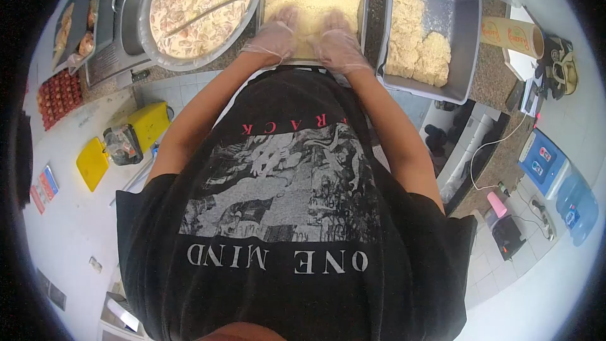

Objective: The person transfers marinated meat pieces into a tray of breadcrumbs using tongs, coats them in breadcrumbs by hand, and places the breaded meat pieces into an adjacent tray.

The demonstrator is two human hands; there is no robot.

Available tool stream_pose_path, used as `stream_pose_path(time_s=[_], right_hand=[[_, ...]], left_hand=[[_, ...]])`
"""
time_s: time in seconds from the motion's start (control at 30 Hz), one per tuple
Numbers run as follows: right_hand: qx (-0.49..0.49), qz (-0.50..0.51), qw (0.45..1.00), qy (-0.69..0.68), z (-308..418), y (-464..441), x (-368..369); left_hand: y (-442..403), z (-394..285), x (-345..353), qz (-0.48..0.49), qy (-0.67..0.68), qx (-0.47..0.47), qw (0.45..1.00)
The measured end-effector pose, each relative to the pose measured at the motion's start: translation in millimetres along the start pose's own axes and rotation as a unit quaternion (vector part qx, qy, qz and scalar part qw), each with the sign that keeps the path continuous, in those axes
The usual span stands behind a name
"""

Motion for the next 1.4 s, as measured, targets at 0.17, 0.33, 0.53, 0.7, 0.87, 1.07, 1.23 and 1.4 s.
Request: stream_pose_path(time_s=[0.17,0.33,0.53,0.7,0.87,1.07,1.23,1.4], right_hand=[[0.021,-0.024,0.999,-0.027,-11,-1,7],[-0.037,0.031,0.994,0.101,-6,0,-6],[-0.088,-0.036,0.983,0.157,1,-7,-24],[0.012,0.064,0.997,0.041,-7,-33,-59],[0.034,0.042,0.991,-0.121,-62,-60,-43],[0.079,-0.030,0.985,-0.151,-90,-59,-27],[0.092,0.002,0.991,-0.094,-55,-10,-39],[0.029,0.025,0.997,-0.074,-37,29,31]], left_hand=[[-2,11,9,-0.111,0.013,0.006,0.994],[0,1,-32,0.008,0.051,-0.008,0.999],[0,-4,-29,-0.153,-0.060,0.053,0.985],[-34,27,-14,-0.079,-0.002,0.025,0.997],[-42,49,-24,-0.068,0.298,-0.082,0.948],[-38,44,-38,-0.031,0.307,-0.155,0.938],[14,27,-46,-0.072,0.306,-0.262,0.912],[34,12,-6,0.070,0.276,-0.189,0.940]])
Point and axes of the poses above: each hand's wrist, its own y-axis away from the middle knuckle, its own x-axis out of the palm, z = x × y, the point moved 4 cm from there along -y, towards the middle knuckle, and after that the axes turned 2 degrees about x, right-handed, at the moved point
